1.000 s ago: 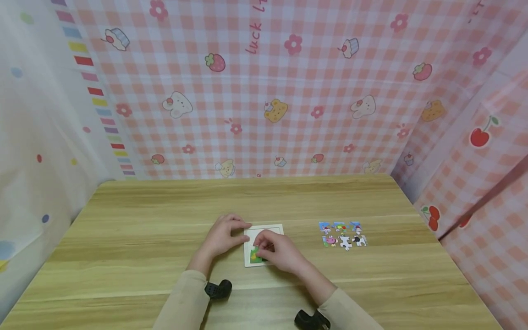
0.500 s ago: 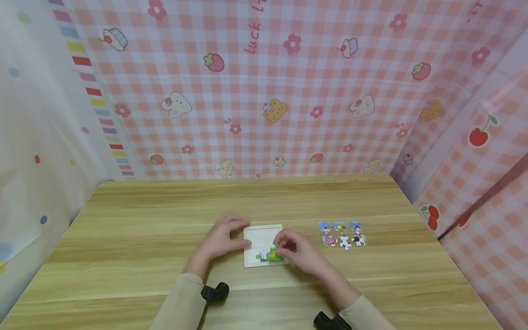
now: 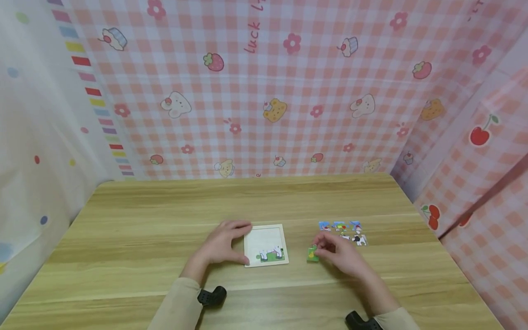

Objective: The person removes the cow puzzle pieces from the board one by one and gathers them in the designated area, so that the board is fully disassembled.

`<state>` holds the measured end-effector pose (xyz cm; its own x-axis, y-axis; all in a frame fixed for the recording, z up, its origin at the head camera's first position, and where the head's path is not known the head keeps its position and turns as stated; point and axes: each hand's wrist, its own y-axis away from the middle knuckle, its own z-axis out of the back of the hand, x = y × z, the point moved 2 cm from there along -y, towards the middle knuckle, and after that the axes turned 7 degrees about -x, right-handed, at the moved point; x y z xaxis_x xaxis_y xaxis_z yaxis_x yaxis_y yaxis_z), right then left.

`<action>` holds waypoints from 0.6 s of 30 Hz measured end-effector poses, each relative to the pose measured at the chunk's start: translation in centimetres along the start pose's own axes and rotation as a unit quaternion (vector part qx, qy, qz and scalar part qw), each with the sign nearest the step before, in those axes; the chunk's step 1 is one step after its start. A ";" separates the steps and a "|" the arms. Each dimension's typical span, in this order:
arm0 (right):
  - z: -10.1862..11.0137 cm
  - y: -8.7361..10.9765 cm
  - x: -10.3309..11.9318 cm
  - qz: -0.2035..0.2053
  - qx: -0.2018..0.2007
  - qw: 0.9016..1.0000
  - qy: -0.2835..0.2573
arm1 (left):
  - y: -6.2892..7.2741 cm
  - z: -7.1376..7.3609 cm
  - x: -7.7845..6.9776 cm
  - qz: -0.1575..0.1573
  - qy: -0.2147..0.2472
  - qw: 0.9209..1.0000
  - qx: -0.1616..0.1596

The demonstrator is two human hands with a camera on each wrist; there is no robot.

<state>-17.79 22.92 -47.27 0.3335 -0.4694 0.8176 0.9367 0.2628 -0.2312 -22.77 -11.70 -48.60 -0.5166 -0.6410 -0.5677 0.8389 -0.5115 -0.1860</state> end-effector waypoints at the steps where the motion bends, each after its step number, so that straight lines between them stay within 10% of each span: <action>1: 0.5 0.2 -0.2 0.004 -0.003 1.000 0.000 | 0.0 0.0 0.0 -0.002 -0.002 1.000 0.001; 18: 4.3 1.8 -2.4 0.038 -0.003 0.999 0.037 | 0.1 0.0 -0.2 0.007 -0.001 1.000 0.003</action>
<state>-17.41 28.18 -47.38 0.4096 -0.5089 0.7571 0.9093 0.2945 -0.2939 -22.59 -11.63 -48.55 -0.5058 -0.6487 -0.5687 0.8446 -0.5064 -0.1736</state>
